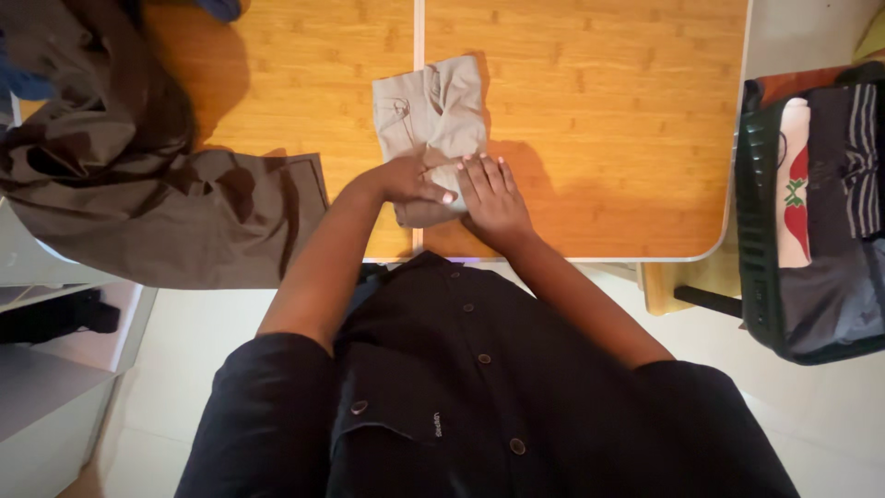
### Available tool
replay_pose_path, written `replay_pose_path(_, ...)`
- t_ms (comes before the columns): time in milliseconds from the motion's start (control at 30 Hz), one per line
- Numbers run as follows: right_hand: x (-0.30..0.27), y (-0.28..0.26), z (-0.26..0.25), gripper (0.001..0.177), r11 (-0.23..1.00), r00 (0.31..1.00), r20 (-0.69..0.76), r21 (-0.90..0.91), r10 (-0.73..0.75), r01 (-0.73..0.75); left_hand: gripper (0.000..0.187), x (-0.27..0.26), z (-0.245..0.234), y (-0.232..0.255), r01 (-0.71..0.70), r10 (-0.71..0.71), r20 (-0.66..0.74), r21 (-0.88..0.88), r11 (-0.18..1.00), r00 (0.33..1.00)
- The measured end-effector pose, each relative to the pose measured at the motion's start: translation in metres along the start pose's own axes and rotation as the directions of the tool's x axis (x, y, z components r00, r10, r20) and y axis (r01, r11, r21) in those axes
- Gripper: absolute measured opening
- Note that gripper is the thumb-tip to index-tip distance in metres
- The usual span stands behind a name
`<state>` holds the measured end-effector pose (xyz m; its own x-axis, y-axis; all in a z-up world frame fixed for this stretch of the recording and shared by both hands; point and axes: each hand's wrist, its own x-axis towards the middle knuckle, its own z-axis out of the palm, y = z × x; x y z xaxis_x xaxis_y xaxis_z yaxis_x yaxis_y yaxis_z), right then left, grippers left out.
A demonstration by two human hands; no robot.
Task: The person folds a pair of tan shorts on a wooden table and places the rolled garment into a suitcase alongside other folded items.
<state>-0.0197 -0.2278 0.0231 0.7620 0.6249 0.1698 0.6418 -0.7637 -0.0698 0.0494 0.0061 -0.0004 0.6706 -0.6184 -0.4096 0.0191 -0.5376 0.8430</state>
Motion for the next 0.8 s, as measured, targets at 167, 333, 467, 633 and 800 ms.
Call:
replay_pose_path(167,0.014,0.005,-0.007,0.087,0.990,0.991,0.123,0.121,0.060,-0.075,0.120,-0.027,0.003,0.053,0.458,-0.420,-0.191,0.252,0.852,0.887)
replay_pose_path(333,0.029,0.007,-0.024,0.099,0.976,0.980,0.188,0.190,0.071,-0.107,0.106,-0.053,0.032,0.055,0.208,0.025,-0.278,0.772,0.601,0.960)
replay_pose_path(467,0.038,0.007,-0.033,0.098,0.975,0.956,0.289,0.194,0.052,-0.112,0.074,-0.048,0.068,0.016,0.327,0.412,-0.421,0.902,0.281,0.808)
replay_pose_path(633,0.050,0.020,-0.029,0.092,0.955,0.891,0.452,0.253,0.028,-0.158,0.057,-0.033,0.068,-0.004,0.238,0.283,-0.411,0.839,0.489,0.867)
replay_pose_path(800,0.057,0.020,-0.035,0.091,0.957,0.830,0.555,0.208,0.054,-0.202,0.073,-0.044,0.030,0.040,0.159,0.046,-0.289,0.645,0.748,0.956)
